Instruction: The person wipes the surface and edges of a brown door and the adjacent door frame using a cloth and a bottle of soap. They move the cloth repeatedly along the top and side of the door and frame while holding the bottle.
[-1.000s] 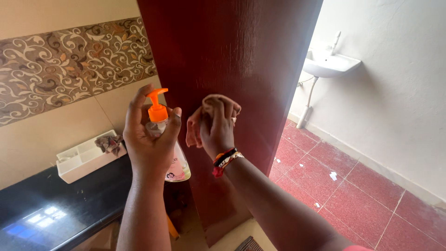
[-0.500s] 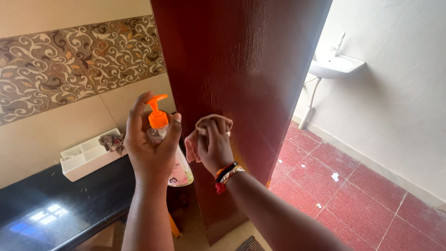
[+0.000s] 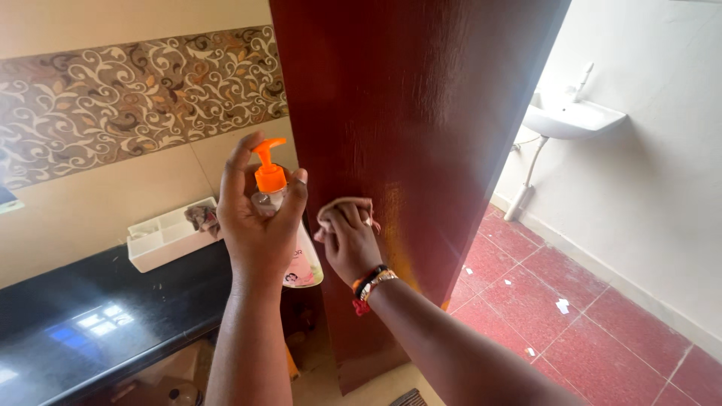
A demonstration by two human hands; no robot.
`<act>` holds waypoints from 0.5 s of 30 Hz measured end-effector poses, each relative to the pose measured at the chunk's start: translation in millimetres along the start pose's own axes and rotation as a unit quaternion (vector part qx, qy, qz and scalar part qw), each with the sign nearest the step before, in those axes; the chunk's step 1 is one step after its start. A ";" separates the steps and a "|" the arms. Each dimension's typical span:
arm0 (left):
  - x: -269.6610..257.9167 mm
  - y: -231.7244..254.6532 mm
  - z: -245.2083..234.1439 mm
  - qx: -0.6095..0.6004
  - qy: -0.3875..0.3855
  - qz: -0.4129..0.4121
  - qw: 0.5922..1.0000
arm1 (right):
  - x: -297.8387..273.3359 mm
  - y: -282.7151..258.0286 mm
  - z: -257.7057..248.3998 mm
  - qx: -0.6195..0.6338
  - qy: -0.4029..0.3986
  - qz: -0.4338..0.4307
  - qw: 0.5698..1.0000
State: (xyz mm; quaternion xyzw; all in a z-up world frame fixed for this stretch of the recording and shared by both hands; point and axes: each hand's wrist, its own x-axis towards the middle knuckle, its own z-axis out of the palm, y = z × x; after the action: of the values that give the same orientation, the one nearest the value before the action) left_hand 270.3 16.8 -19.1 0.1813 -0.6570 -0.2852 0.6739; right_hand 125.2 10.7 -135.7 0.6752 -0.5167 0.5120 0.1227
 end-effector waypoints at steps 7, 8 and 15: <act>-5.7 -0.7 4.4 0.025 0.002 -0.002 1.000 | 23.3 19.6 -3.4 0.028 0.067 0.007 0.997; -6.4 -1.0 7.7 0.027 0.003 -0.009 1.000 | 31.8 18.9 -6.2 0.027 0.090 0.013 0.995; -5.1 1.5 22.4 0.038 0.008 -0.002 0.999 | 16.7 27.5 -5.9 0.041 0.006 -0.029 0.999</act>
State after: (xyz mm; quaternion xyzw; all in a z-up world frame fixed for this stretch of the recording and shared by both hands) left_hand 248.5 24.1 -20.6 0.2103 -0.6617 -0.2594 0.6713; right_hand 98.2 -6.8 -129.4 0.6915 -0.4747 0.5327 0.1130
